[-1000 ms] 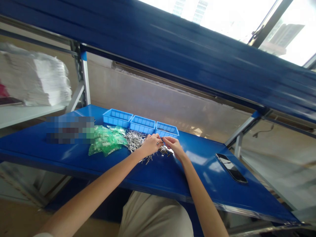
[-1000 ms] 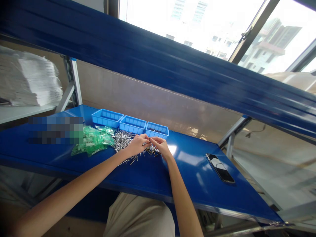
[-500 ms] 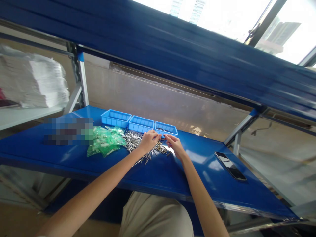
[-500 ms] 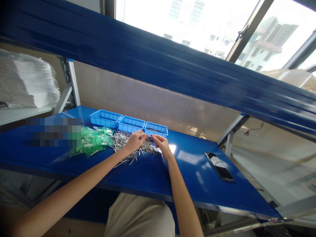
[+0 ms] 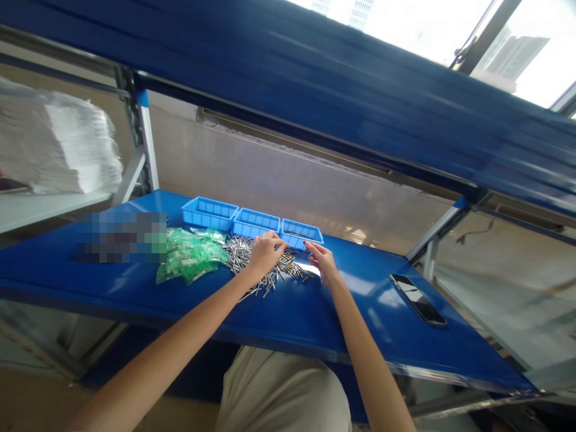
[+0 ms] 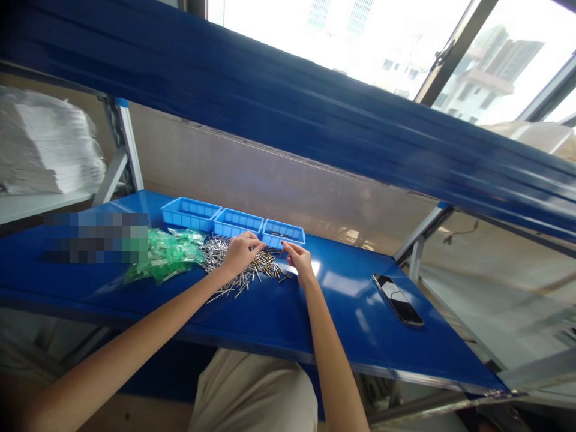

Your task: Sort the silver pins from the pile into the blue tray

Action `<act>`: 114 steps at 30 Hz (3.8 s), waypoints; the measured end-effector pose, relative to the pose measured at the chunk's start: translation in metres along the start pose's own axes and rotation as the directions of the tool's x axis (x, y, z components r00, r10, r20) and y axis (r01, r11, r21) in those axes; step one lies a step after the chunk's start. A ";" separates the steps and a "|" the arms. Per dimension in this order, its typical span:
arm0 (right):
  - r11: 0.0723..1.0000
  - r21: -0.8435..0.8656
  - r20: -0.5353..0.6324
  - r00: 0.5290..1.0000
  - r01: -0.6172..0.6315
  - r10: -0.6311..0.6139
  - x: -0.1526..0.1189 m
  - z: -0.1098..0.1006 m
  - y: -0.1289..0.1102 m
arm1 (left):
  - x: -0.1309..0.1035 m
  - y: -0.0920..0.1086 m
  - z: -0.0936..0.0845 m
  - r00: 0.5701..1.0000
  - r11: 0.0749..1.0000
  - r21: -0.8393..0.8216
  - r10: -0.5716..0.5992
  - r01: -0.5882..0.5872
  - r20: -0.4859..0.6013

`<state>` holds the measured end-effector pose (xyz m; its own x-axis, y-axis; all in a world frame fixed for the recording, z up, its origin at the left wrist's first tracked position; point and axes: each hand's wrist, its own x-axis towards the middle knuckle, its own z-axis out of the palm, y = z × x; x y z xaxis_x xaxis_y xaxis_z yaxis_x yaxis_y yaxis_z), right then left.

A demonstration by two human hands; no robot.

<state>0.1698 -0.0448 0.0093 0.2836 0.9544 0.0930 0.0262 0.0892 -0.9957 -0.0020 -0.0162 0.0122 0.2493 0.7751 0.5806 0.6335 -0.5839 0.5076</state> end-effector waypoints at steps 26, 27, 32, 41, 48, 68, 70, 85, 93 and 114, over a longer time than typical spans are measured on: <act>0.999 0.045 0.019 1.000 0.004 -0.005 0.002 0.002 -0.003 | -0.002 0.000 0.003 1.000 0.999 0.037 -0.020 0.019 0.008; 1.000 -0.012 -0.008 1.000 -0.002 0.002 0.002 0.002 -0.002 | -0.002 0.000 0.003 1.000 0.999 0.030 -0.015 0.015 0.012; 0.975 -0.224 -0.164 0.986 0.000 -0.038 0.005 -0.004 0.006 | -0.004 0.003 0.005 0.979 0.981 -0.127 0.165 -0.150 0.121; 0.659 -0.751 -0.224 0.955 -0.043 -0.193 -0.001 -0.016 0.005 | -0.017 0.012 0.008 0.827 0.903 -0.216 0.427 -0.371 0.366; 0.658 -0.753 -0.119 0.988 -0.026 -0.096 0.002 -0.017 0.012 | -0.018 0.010 0.011 0.760 0.888 -0.274 0.458 -0.369 0.461; 0.883 -0.470 0.493 0.827 -0.006 0.268 -0.013 -0.036 -0.017 | -0.008 0.008 0.013 0.995 0.973 -0.217 0.090 -0.080 0.039; 0.891 -0.453 0.490 0.837 0.006 0.244 -0.012 -0.035 -0.014 | -0.006 0.007 0.012 0.999 0.967 -0.247 0.054 -0.054 -0.008; 0.788 -0.529 0.255 0.945 0.315 -0.207 0.000 -0.015 0.019 | -0.004 0.006 0.007 0.996 0.980 -0.195 -0.046 0.030 -0.077; 0.821 -0.478 0.238 0.946 0.312 -0.220 -0.004 -0.009 0.015 | -0.003 0.006 0.009 0.998 0.974 -0.224 -0.037 0.027 -0.042; 0.950 -0.263 0.075 0.985 0.169 -0.155 -0.006 -0.005 0.008 | -0.006 0.003 0.018 0.989 0.983 -0.181 0.064 -0.039 0.134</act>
<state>0.1730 -0.0508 0.0013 0.2036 0.9476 0.2460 0.3251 0.1716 -0.9300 0.0119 -0.0186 -0.0015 0.3852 0.7616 0.5212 0.4802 -0.6477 0.5916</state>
